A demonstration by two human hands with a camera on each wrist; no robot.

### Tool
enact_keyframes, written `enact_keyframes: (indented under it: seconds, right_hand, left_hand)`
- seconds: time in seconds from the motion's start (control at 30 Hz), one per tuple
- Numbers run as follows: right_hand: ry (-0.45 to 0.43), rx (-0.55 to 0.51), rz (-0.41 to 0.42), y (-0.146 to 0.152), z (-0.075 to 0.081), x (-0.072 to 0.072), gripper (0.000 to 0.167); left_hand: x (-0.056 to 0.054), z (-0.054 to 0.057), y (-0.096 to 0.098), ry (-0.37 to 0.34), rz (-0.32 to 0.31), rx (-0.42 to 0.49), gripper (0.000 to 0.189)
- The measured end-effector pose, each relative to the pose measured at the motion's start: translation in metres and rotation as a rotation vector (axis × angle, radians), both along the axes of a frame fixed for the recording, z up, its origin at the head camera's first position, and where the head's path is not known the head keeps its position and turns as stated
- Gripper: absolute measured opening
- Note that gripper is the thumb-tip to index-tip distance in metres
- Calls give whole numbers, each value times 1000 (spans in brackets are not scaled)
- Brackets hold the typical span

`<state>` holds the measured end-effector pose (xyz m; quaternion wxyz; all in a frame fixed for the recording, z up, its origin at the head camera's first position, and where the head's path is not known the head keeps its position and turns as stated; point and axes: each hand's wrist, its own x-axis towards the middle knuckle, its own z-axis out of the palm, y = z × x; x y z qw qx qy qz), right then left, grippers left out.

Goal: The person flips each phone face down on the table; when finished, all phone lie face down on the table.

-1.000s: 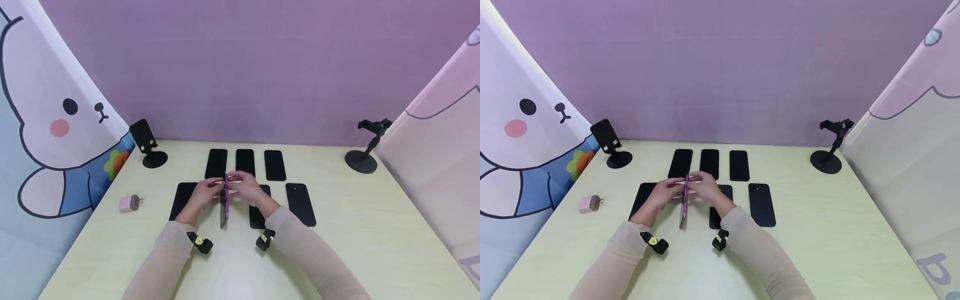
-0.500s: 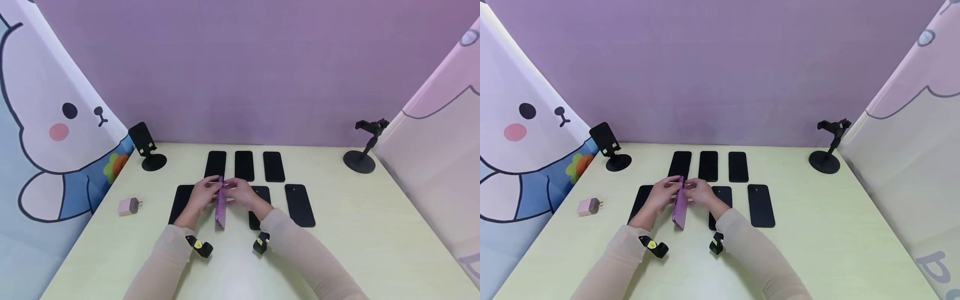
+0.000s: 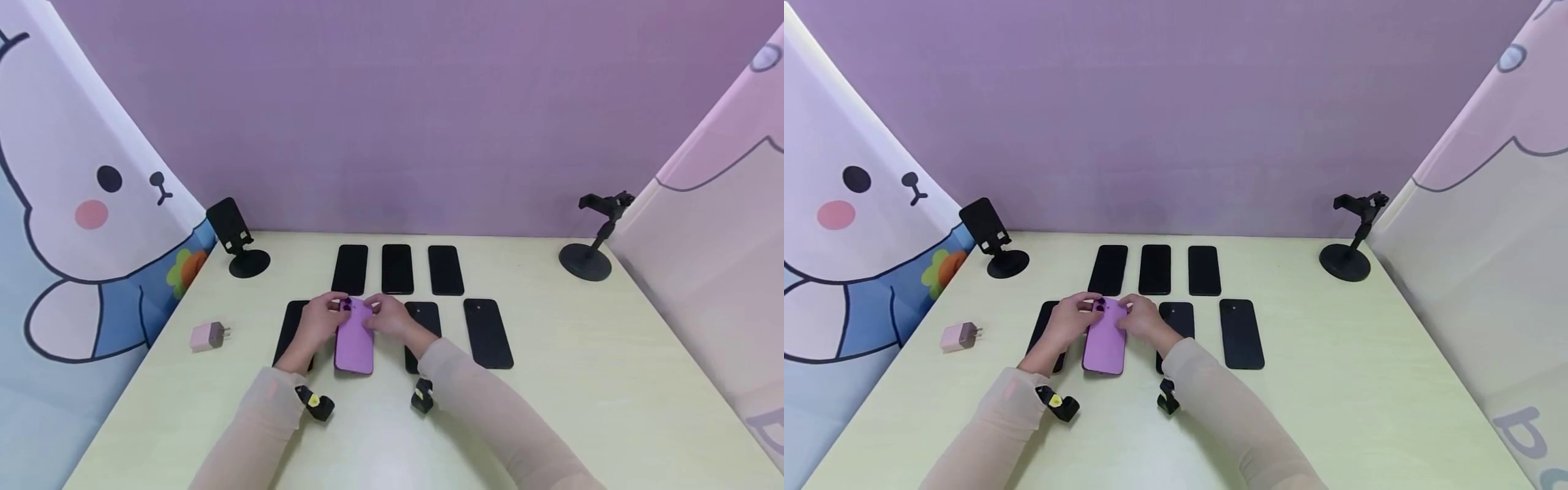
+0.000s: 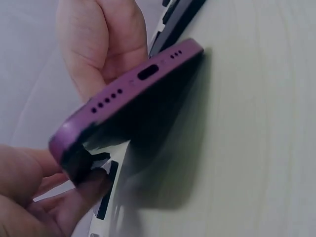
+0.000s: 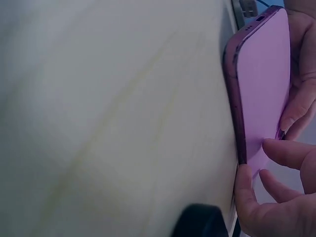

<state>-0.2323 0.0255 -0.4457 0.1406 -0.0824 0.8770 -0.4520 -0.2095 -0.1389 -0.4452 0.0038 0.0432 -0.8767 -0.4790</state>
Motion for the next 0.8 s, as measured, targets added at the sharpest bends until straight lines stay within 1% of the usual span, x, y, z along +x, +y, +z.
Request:
enact_keyframes:
  seconds: [0.17,0.3,0.43,0.53,0.67,0.8]
  right_hand:
    - [12,66,4,-2,1,-1,39]
    - [22,97,4,-4,0,-1,38]
    - [42,118,7,-5,-1,-1,38]
    - [56,133,12,-6,0,-1,38]
    - [79,157,13,-7,1,0,37]
    - [73,184,6,-9,2,0,38]
  left_hand:
    - [-4,-3,-5,-18,-25,-84,39]
    - [-4,-5,-6,-13,-40,-107,39]
    - [-4,-9,-5,-6,-41,-145,36]
    - [-4,-11,-3,-17,-40,-178,34]
    - [-5,-11,-1,-17,-43,-204,35]
    - [-4,-10,2,8,-51,-248,35]
